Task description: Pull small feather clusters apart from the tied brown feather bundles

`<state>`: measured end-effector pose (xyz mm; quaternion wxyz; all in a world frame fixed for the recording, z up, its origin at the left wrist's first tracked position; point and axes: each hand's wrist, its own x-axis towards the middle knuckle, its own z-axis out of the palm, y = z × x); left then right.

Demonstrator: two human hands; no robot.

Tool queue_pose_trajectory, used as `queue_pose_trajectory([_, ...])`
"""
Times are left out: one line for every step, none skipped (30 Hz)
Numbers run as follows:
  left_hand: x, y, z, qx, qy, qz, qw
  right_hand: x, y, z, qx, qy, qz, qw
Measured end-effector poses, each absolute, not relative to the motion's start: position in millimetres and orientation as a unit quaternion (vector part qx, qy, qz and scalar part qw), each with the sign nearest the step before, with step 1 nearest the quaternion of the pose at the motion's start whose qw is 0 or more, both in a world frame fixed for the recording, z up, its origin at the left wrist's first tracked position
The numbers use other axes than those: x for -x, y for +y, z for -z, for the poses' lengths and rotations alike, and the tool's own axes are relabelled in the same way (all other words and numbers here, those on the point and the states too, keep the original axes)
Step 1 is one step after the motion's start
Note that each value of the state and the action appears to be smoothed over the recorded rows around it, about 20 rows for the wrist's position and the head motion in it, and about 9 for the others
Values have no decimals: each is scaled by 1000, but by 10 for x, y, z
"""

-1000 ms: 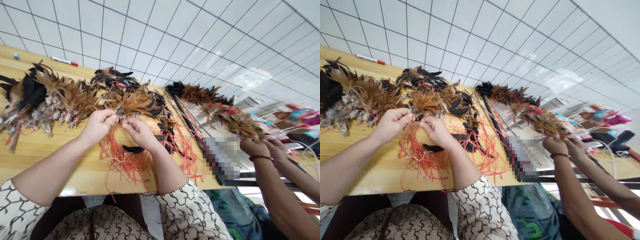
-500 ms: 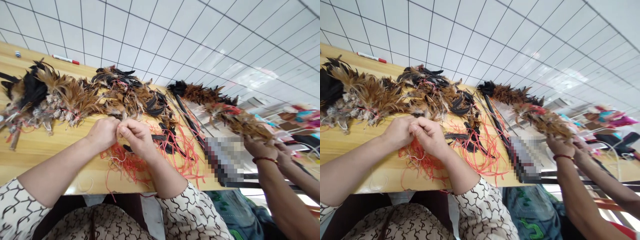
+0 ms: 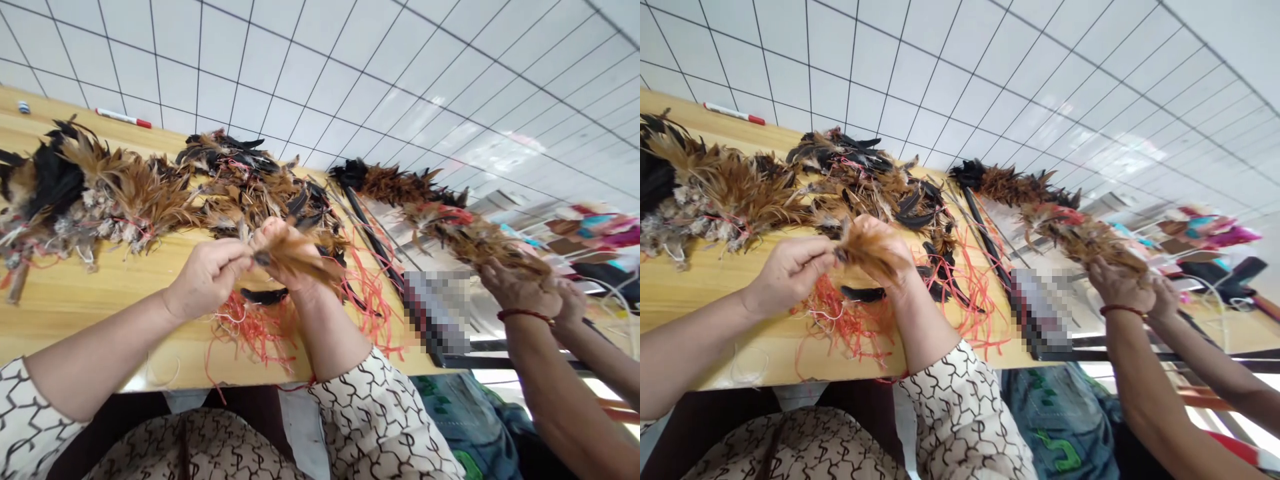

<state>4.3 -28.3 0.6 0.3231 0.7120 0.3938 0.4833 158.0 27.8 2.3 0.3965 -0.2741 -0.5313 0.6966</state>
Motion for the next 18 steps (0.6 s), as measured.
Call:
queue_pose_trajectory([-30, -262, -19, -671, 415, -502, 353, -1533, 288, 22, 282, -514, -702, 404])
queue_pose_trajectory([-16, -232, -16, -630, 437, -512, 387, -1485, 286, 60, 280, -498, -703, 423])
queue_pose_trajectory([-4, -196, 1, -590, 455, -520, 418, -1440, 271, 89, 278, -493, -700, 436])
queue_pose_trajectory([6, -156, 26, -552, 471, -527, 442, -1401, 243, 109, 275, -496, -690, 451])
queue_pose_trajectory([15, -117, 55, -525, 489, -524, 458, -1368, 205, 121, 272, -510, -669, 468])
queue_pose_trajectory([22, -81, 82, -512, 507, -516, 464, -1343, 159, 125, 272, -537, -636, 483])
queue_pose_trajectory([27, -53, 103, -509, 522, -510, 456, -1325, 108, 122, 274, -577, -592, 492])
queue_pose_trajectory([30, -32, 117, -516, 530, -501, 449, -1313, 55, 114, 277, -626, -535, 495])
queue_pose_trajectory([32, -20, 123, -529, 534, -491, 440, -1306, 5, 100, 278, -685, -473, 479])
queue_pose_trajectory([34, -15, 124, -547, 534, -480, 431, -1304, -40, 81, 273, -741, -410, 455])
queue_pose_trajectory([36, -16, 122, -568, 532, -467, 419, -1307, -76, 59, 264, -787, -356, 429])
queue_pose_trajectory([38, -21, 121, -592, 531, -452, 404, -1315, -102, 32, 255, -821, -315, 403])
queue_pose_trajectory([39, -26, 123, -618, 531, -435, 384, -1330, -117, 3, 247, -842, -288, 383])
queue_pose_trajectory([38, -32, 131, -646, 532, -415, 356, -1350, -121, -30, 245, -855, -275, 365])
queue_pose_trajectory([36, -36, 143, -677, 531, -393, 324, -1378, -113, -66, 246, -862, -275, 349])
queue_pose_trajectory([33, -38, 159, -708, 527, -370, 291, -1413, -96, -104, 251, -863, -285, 334])
queue_pose_trajectory([28, -39, 177, -738, 517, -348, 261, -1455, -71, -143, 256, -860, -305, 320])
queue_pose_trajectory([23, -40, 193, -767, 498, -327, 237, -1502, -39, -180, 259, -850, -336, 311])
